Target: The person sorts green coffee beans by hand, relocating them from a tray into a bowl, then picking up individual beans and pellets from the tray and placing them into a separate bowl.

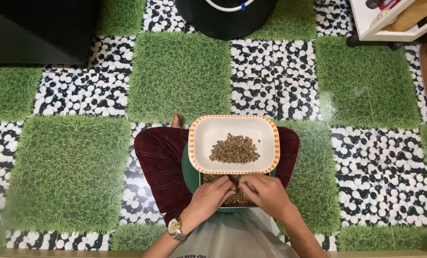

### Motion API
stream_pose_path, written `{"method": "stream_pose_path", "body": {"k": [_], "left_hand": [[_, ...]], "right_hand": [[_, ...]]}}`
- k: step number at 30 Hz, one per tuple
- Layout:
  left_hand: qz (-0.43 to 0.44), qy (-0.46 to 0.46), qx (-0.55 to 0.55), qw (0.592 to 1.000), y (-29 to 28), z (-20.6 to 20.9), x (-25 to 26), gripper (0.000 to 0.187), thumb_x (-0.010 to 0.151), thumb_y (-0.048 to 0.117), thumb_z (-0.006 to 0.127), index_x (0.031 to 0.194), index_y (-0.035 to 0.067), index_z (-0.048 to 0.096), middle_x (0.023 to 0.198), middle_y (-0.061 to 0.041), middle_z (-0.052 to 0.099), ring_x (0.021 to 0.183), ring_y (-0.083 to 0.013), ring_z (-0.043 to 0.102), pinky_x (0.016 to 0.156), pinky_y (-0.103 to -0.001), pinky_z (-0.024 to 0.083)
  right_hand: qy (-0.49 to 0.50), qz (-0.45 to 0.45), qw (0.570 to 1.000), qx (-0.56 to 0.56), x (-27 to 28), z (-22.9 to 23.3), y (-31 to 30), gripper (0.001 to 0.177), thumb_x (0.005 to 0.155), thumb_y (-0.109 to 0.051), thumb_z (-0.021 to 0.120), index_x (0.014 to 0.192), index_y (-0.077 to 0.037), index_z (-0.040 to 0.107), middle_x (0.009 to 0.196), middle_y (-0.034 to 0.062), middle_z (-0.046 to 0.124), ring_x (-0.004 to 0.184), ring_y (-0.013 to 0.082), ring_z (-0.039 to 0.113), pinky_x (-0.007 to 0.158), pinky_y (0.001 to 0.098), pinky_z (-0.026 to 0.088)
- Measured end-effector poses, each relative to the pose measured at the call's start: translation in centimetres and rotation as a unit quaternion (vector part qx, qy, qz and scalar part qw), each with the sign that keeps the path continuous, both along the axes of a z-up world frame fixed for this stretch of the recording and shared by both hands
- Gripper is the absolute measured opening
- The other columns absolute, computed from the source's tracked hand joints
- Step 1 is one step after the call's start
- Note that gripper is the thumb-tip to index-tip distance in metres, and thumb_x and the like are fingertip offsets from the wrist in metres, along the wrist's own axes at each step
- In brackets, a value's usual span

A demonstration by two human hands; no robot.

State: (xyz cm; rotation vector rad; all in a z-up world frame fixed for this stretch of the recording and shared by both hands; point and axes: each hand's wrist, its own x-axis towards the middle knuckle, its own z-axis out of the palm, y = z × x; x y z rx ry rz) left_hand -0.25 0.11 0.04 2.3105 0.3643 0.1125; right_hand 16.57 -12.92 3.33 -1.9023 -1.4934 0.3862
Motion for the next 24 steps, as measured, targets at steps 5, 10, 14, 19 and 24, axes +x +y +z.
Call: {"method": "stream_pose_path", "body": {"k": [5, 10, 14, 19, 24], "left_hand": [[0.004, -0.004, -0.007, 1.0, 0.1, 0.2, 0.0, 0.017, 0.098, 0.025, 0.063, 0.096, 0.009, 0.066, 0.089, -0.001, 0.06, 0.058, -0.0187, 0.056, 0.057, -0.033, 0.049], [0.001, -0.008, 0.001, 1.0, 0.1, 0.3, 0.0, 0.019, 0.1, 0.027, 0.061, 0.096, 0.009, 0.065, 0.087, -0.002, 0.06, 0.061, -0.0204, 0.056, 0.06, -0.035, 0.049], [0.006, -0.017, 0.007, 1.0, 0.1, 0.3, 0.0, 0.018, 0.1, 0.026, 0.06, 0.096, 0.009, 0.066, 0.087, -0.001, 0.065, 0.065, -0.0183, 0.06, 0.062, -0.033, 0.051], [0.002, -0.049, 0.0, 0.999, 0.3, 0.6, 0.1, 0.015, 0.099, 0.025, 0.061, 0.096, 0.011, 0.065, 0.085, -0.001, 0.069, 0.069, -0.0167, 0.063, 0.058, -0.032, 0.049], [0.004, -0.064, 0.004, 0.998, 0.2, 0.9, 0.1, 0.014, 0.097, 0.024, 0.063, 0.093, 0.01, 0.064, 0.081, -0.002, 0.068, 0.066, -0.0168, 0.061, 0.055, -0.032, 0.047]], "right_hand": [[-0.116, -0.026, 0.991, 0.061, 1.4, -0.3, 2.1, 0.009, 0.083, -0.006, 0.074, 0.089, -0.011, 0.07, 0.082, -0.0015, 0.076, 0.059, 0.0088, 0.061, 0.052, 0.0233, 0.046], [-0.183, -0.062, 0.98, 0.054, 1.7, 0.4, 3.5, 0.011, 0.087, -0.006, 0.074, 0.095, -0.007, 0.067, 0.09, -0.0007, 0.072, 0.069, 0.0137, 0.065, 0.063, 0.0293, 0.05], [-0.102, -0.073, 0.99, 0.069, 0.8, 0.2, 1.5, 0.01, 0.083, -0.005, 0.076, 0.092, -0.005, 0.07, 0.083, 0.0006, 0.071, 0.059, 0.0127, 0.057, 0.055, 0.0272, 0.046], [-0.021, -0.006, 0.999, -0.048, -0.7, -0.1, -1.5, 0.013, 0.087, -0.021, 0.074, 0.095, -0.012, 0.075, 0.08, -0.0025, 0.069, 0.057, 0.0143, 0.062, 0.055, 0.0293, 0.051], [0.007, 0.009, 0.997, -0.073, -1.4, -1.7, -1.4, 0.017, 0.09, -0.026, 0.071, 0.091, -0.01, 0.075, 0.081, -0.0011, 0.067, 0.058, 0.0188, 0.06, 0.056, 0.0326, 0.05]]}}
